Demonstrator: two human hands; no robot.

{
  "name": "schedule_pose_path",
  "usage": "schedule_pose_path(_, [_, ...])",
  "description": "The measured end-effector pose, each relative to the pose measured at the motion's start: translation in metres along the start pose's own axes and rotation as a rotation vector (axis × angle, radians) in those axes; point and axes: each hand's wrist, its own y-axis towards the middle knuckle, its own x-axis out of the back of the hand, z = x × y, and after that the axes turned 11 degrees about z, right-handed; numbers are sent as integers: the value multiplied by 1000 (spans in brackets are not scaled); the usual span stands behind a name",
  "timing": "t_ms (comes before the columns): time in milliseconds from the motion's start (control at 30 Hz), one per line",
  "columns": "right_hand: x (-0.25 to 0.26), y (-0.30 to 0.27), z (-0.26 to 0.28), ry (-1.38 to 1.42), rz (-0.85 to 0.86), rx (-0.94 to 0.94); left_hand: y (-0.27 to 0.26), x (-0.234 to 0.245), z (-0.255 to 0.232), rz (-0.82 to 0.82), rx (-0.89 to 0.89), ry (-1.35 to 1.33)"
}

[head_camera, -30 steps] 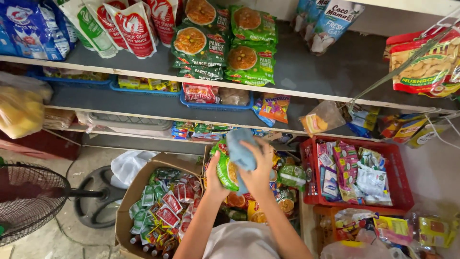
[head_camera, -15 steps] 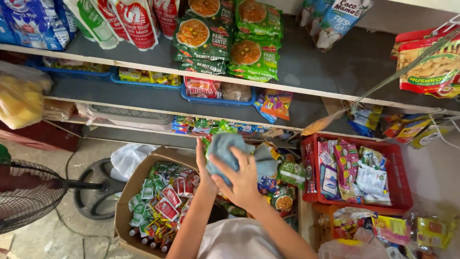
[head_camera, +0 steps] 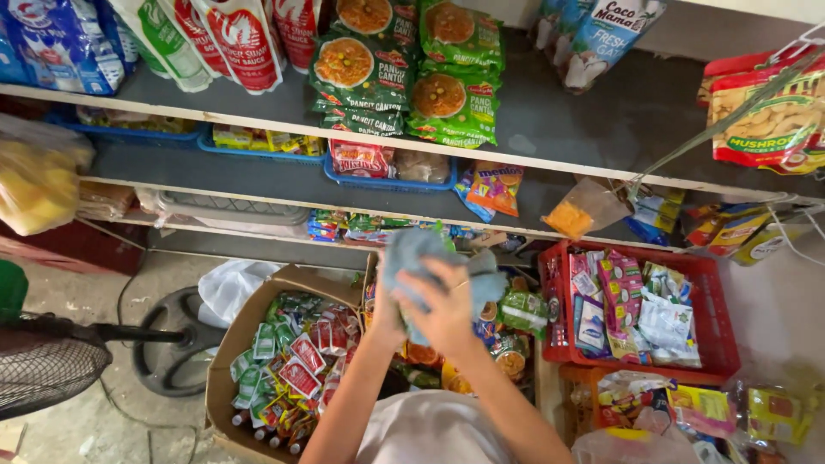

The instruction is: Wiping down and organizing various food packets on retail shelves and in bins.

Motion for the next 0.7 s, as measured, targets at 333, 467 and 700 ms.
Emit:
schedule_pose_path(333, [32,51,46,-27,-109,9,-15,43,24,-166,279,-302])
schedule_pose_path(467, [27,54,32,44,-152,-152,-32,57,37,163,176,-142])
schedule_pose_path(700, [22,54,-1,223,-195,-342,-39,50,36,-1,368,-178])
